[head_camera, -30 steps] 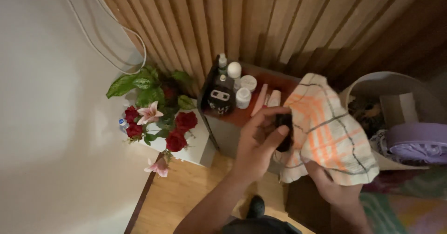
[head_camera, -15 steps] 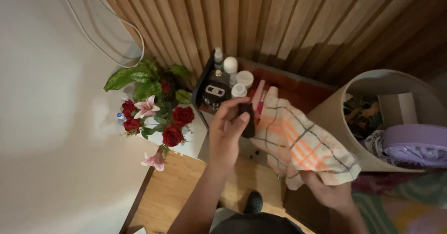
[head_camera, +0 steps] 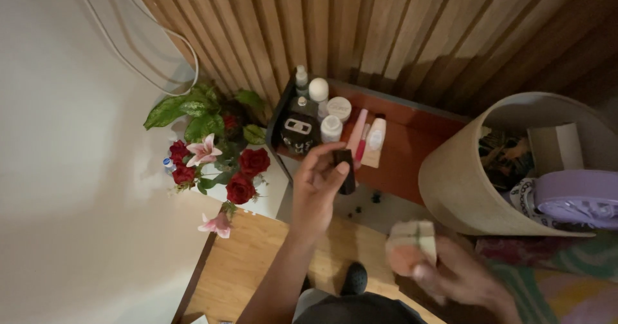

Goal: The person wipes a small black object with a cloth, then places it on a cabinet. They proceed to wipe a colorful star-shaped object with the same cloth, handling it carefully before placing it on the cabinet as well.

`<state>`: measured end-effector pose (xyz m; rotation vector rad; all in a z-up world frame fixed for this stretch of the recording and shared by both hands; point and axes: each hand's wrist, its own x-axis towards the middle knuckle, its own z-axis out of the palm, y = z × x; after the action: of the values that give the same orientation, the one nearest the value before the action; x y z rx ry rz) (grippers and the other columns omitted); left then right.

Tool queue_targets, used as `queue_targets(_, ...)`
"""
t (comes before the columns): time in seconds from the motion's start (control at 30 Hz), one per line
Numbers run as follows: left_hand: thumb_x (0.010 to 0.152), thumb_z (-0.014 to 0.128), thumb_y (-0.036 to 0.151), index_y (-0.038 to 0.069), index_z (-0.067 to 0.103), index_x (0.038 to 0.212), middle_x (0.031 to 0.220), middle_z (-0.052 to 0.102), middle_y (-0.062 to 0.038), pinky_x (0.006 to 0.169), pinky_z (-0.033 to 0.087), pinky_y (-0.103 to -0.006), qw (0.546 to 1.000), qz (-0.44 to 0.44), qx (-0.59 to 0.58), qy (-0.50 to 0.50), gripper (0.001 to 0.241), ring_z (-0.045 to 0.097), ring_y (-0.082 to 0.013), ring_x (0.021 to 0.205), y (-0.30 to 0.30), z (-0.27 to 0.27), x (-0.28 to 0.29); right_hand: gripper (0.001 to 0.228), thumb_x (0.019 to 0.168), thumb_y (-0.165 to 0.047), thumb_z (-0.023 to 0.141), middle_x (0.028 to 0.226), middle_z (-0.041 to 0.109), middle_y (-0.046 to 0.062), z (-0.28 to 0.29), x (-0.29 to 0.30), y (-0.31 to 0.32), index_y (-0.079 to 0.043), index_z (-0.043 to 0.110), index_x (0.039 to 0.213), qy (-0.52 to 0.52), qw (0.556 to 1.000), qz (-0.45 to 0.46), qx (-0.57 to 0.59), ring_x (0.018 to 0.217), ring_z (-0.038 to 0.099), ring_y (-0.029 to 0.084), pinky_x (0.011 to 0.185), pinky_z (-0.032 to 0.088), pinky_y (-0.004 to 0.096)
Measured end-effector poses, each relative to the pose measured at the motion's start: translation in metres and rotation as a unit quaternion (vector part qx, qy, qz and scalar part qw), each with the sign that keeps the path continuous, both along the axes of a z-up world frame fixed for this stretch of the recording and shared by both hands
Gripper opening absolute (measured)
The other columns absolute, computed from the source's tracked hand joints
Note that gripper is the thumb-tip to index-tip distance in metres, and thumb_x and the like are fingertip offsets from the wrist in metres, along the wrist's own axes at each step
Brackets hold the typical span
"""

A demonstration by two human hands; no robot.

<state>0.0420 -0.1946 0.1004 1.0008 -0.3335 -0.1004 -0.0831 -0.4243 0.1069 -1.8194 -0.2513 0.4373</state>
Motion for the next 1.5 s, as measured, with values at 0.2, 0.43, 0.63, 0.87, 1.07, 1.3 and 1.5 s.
queue_targets(0.2, 0.103, 0.065, 0.02, 0.0, 0.053, 0.137, 0.124, 0.062, -0.017, 0.086, 0.059, -0.0395, 0.998, -0.056, -0.034, -0.009, 0.042, 0.064, -0.0274, 0.117, -0.006, -0.005, -0.001, 0.027, 0.091, -0.042, 0.068, 0.048, 0.067, -0.004, -0.029, 0.011, 0.002, -0.021, 0.085, 0.09, 0.112, 0.896, -0.153, -0.402, 0.038, 0.051, 0.009, 0.042, 0.04, 0.025)
queue_targets(0.43, 0.099, 0.04, 0.055, 0.027, 0.036, 0.16, 0.072, 0.052, 0.002, 0.037, 0.025, -0.0254, 0.941, -0.107, 0.312, 0.075, 0.067, 0.034, -0.0072, 0.044, -0.005, -0.012, -0.029, 0.109, 0.079, -0.048, 0.08, 0.117, 0.078, 0.001, -0.001, 0.04, 0.049, -0.049, 0.014, 0.165, 0.12, 0.885, -0.13, -0.431, 0.077, 0.081, 0.023, 0.071, 0.064, 0.043)
queue_targets(0.63, 0.107, 0.046, 0.02, 0.015, 0.041, 0.155, 0.074, 0.052, -0.001, 0.052, 0.032, -0.0298, 0.953, -0.115, 0.276, 0.046, 0.049, 0.04, -0.0105, 0.056, -0.003, -0.021, -0.033, 0.09, 0.062, -0.025, 0.095, 0.088, 0.08, 0.005, -0.016, 0.041, 0.059, -0.027, 0.059, 0.144, -0.118, 0.924, -0.21, -0.297, 0.052, 0.063, 0.015, 0.047, 0.051, 0.032)
queue_targets(0.87, 0.1, 0.061, 0.014, 0.008, 0.048, 0.148, 0.104, 0.065, -0.007, 0.062, 0.039, -0.024, 0.979, -0.13, 0.12, 0.101, 0.05, 0.048, -0.0084, 0.073, 0.002, -0.055, -0.028, 0.087, 0.065, -0.017, 0.091, 0.114, 0.082, -0.001, -0.023, 0.051, 0.061, -0.024, 0.058, 0.145, -0.058, 0.936, -0.259, -0.229, 0.066, 0.065, 0.012, 0.059, 0.053, 0.029)
queue_targets(1.07, 0.091, 0.073, 0.009, -0.001, 0.059, 0.132, 0.096, 0.069, -0.011, 0.059, 0.049, -0.0237, 0.977, -0.113, 0.083, 0.161, 0.045, 0.061, -0.012, 0.069, 0.008, -0.075, -0.019, 0.087, 0.066, -0.018, 0.09, 0.097, 0.081, -0.001, -0.004, 0.064, 0.078, -0.027, 0.059, 0.147, -0.002, 0.932, -0.286, -0.224, 0.055, 0.057, 0.013, 0.052, 0.05, 0.03)
queue_targets(1.3, 0.093, 0.071, 0.01, 0.0, 0.064, 0.127, 0.093, 0.068, -0.007, 0.065, 0.048, -0.0243, 0.98, -0.051, 0.155, 0.115, 0.036, 0.058, -0.011, 0.073, 0.019, -0.057, -0.007, 0.089, 0.069, -0.023, 0.09, 0.148, 0.064, 0.005, -0.018, 0.071, 0.086, -0.017, 0.052, 0.149, -0.067, 0.944, -0.274, -0.174, 0.124, 0.068, 0.019, 0.096, 0.055, 0.035)
queue_targets(1.5, 0.092, 0.082, 0.018, 0.005, 0.067, 0.104, 0.084, 0.072, -0.015, 0.059, 0.049, -0.0289, 0.979, -0.022, 0.182, 0.094, 0.024, 0.063, -0.0163, 0.068, 0.01, -0.087, 0.001, 0.082, 0.076, -0.017, 0.089, 0.146, 0.06, 0.019, -0.031, 0.072, 0.096, -0.017, 0.057, 0.152, -0.108, 0.933, -0.316, -0.132, 0.137, 0.052, 0.036, 0.111, 0.042, 0.055)
